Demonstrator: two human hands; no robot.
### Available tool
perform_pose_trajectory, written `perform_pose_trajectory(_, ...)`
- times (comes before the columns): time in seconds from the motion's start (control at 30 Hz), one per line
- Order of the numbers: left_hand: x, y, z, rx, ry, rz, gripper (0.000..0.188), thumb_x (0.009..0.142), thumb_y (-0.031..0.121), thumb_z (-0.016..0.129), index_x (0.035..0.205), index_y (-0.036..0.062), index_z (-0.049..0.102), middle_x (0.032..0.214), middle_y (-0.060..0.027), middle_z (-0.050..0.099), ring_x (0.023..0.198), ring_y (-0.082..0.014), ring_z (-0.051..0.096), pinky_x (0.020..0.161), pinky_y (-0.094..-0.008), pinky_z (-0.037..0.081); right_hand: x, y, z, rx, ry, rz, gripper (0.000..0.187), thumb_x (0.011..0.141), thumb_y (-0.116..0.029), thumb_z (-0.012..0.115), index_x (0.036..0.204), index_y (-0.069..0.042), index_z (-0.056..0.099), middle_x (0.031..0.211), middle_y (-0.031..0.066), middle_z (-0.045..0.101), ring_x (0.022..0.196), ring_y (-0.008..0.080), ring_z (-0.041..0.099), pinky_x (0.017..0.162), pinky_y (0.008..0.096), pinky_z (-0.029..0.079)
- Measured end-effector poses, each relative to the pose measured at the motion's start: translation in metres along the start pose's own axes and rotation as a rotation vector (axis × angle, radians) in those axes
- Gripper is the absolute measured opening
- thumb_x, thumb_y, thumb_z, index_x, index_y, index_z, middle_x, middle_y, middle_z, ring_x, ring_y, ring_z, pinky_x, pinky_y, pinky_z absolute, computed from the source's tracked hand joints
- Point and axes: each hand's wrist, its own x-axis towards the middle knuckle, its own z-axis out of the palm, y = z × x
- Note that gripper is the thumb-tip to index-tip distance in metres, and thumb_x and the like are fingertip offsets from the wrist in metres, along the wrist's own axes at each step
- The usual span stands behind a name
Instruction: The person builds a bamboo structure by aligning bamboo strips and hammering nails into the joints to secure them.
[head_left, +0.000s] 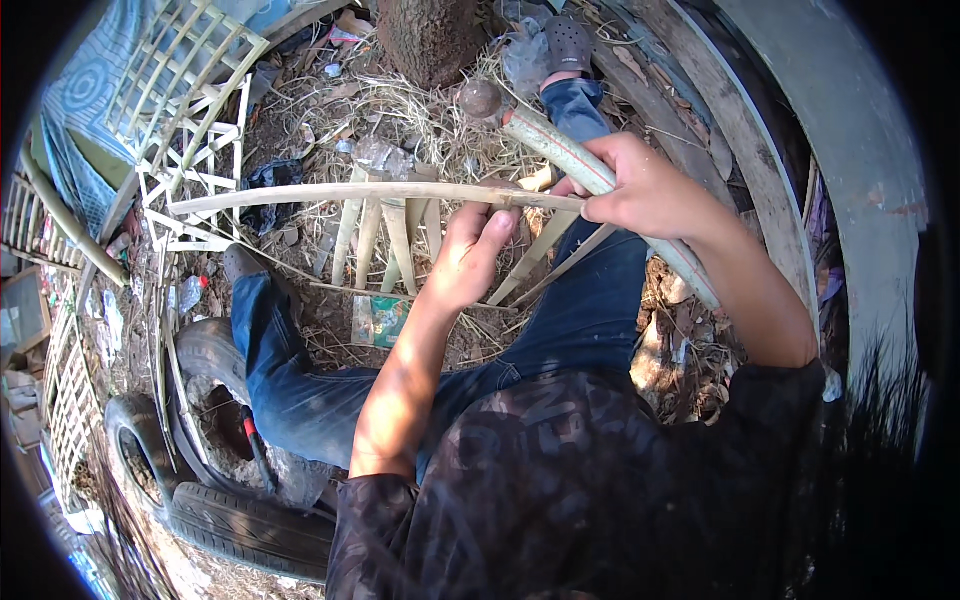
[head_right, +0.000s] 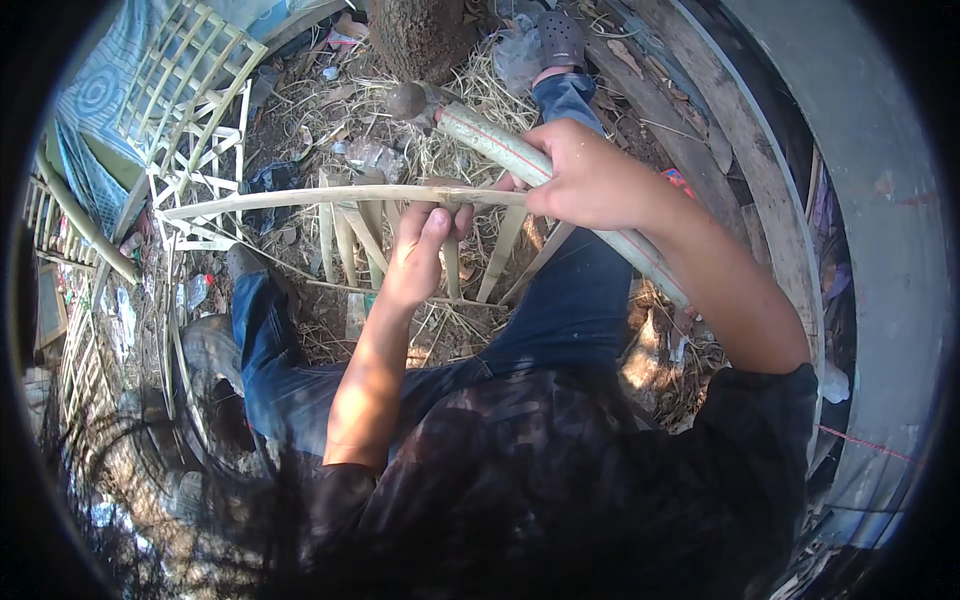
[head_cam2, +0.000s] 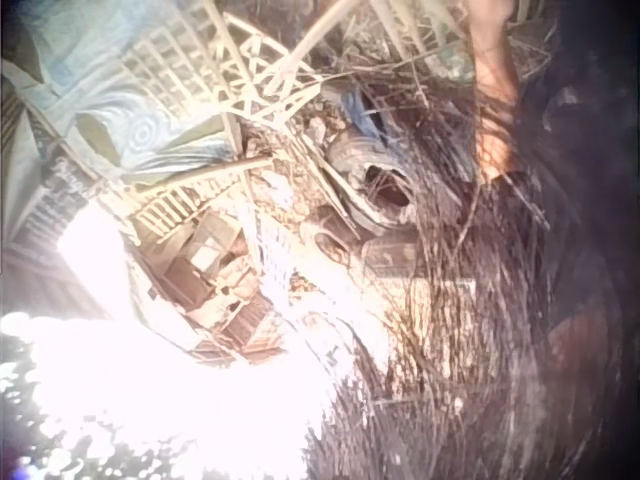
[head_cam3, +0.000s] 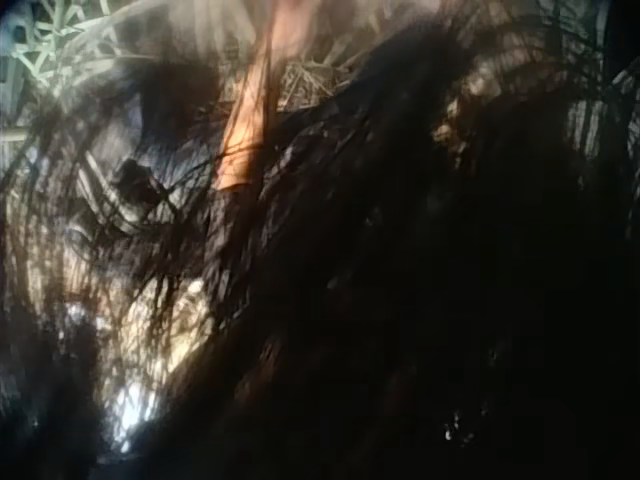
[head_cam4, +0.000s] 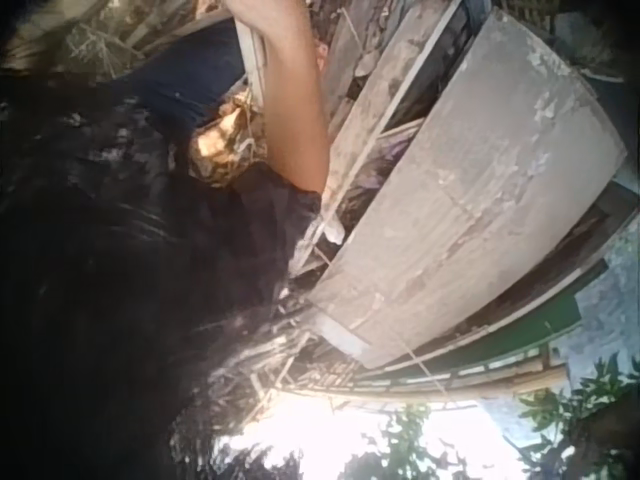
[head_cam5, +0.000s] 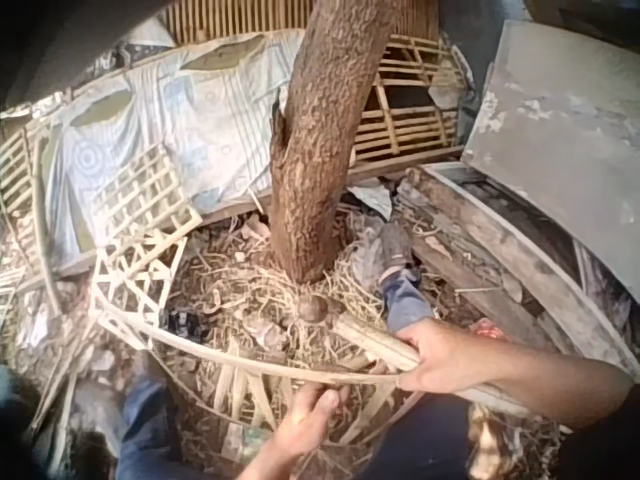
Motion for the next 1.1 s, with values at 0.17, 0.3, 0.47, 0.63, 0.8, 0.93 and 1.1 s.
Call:
perform_pose_trajectory(0.17,0.009,-0.007,0.009,0.127,0.024,-0.044,0.035,0.103,0.03,0.036,0.097,0.0005,0.054,0.074,-0.0004,0.048,0.068,-0.0094,0.043,0.063,-0.0247,0.037,-0.004,0.006,-0.005,-0.005,0.013,0.044,0.029,0.071,0.002,0.059,0.099,0.004,0.066,0.072,0.0027,0.062,0.06,0.0068,0.055,0.053,0.025,0.043)
perform_pose_trajectory(0.3,0.01,-0.005,0.015,0.11,0.0,-0.026,0.033,0.102,0.028,0.037,0.102,-0.0007,0.055,0.072,0.0009,0.048,0.067,-0.0082,0.041,0.062,-0.024,0.036,-0.013,-0.002,-0.009,0.037,-0.006,0.172,0.032,0.069,0.005,0.059,0.1,0.005,0.064,0.091,0.0063,0.067,0.083,0.0092,0.06,0.074,0.0235,0.047)
perform_pose_trajectory(0.47,0.012,-0.011,0.013,0.102,-0.042,0.029,0.032,0.102,0.026,0.038,0.105,-0.0012,0.055,0.071,0.0019,0.047,0.066,-0.0077,0.041,0.061,-0.024,0.036,-0.017,0.006,-0.01,0.083,-0.044,0.142,0.034,0.07,0.006,0.058,0.104,0.007,0.061,0.094,0.0089,0.067,0.085,0.0106,0.062,0.076,0.025,0.049)
perform_pose_trajectory(0.63,0.017,-0.006,0.011,0.049,-0.135,0.012,0.032,0.102,0.026,0.039,0.105,-0.0013,0.055,0.073,0.0009,0.048,0.068,-0.0089,0.045,0.063,-0.0249,0.04,-0.023,0.006,-0.013,0.079,0.069,0.087,0.029,0.072,0.002,0.062,0.101,0.005,0.064,0.089,0.0069,0.067,0.082,0.0096,0.061,0.074,0.0251,0.048)
perform_pose_trajectory(0.8,0.008,-0.003,0.008,0.019,-0.185,-0.007,0.036,0.101,0.032,0.042,0.106,-0.0024,0.054,0.076,-0.0008,0.049,0.07,-0.0095,0.046,0.066,-0.0252,0.04,-0.03,0.001,-0.009,0.098,0.028,0.092,0.036,0.074,0.005,0.064,0.11,0.007,0.057,0.1,0.0116,0.067,0.087,0.013,0.064,0.077,0.0265,0.052)
perform_pose_trajectory(0.93,-0.021,0.004,0.009,0.069,-0.146,0.012,0.041,0.1,0.036,0.044,0.108,-0.0024,0.053,0.075,0.0003,0.049,0.069,-0.0091,0.044,0.064,-0.0252,0.039,-0.044,-0.012,0.0,0.202,-0.004,0.148,0.036,0.074,0.003,0.066,0.108,0.006,0.057,0.098,0.011,0.067,0.087,0.0137,0.064,0.079,0.0274,0.053)
perform_pose_trajectory(1.1,-0.064,0.023,0.002,0.085,-0.181,0.066,0.039,0.092,0.037,0.056,0.098,-0.0014,0.058,0.086,-0.0132,0.059,0.074,-0.0318,0.058,0.068,-0.0379,0.047,-0.06,-0.02,0.016,0.274,-0.162,0.205,0.029,0.075,0.004,0.066,0.103,0.005,0.058,0.097,0.0124,0.067,0.089,0.0157,0.066,0.08,0.0292,0.054)
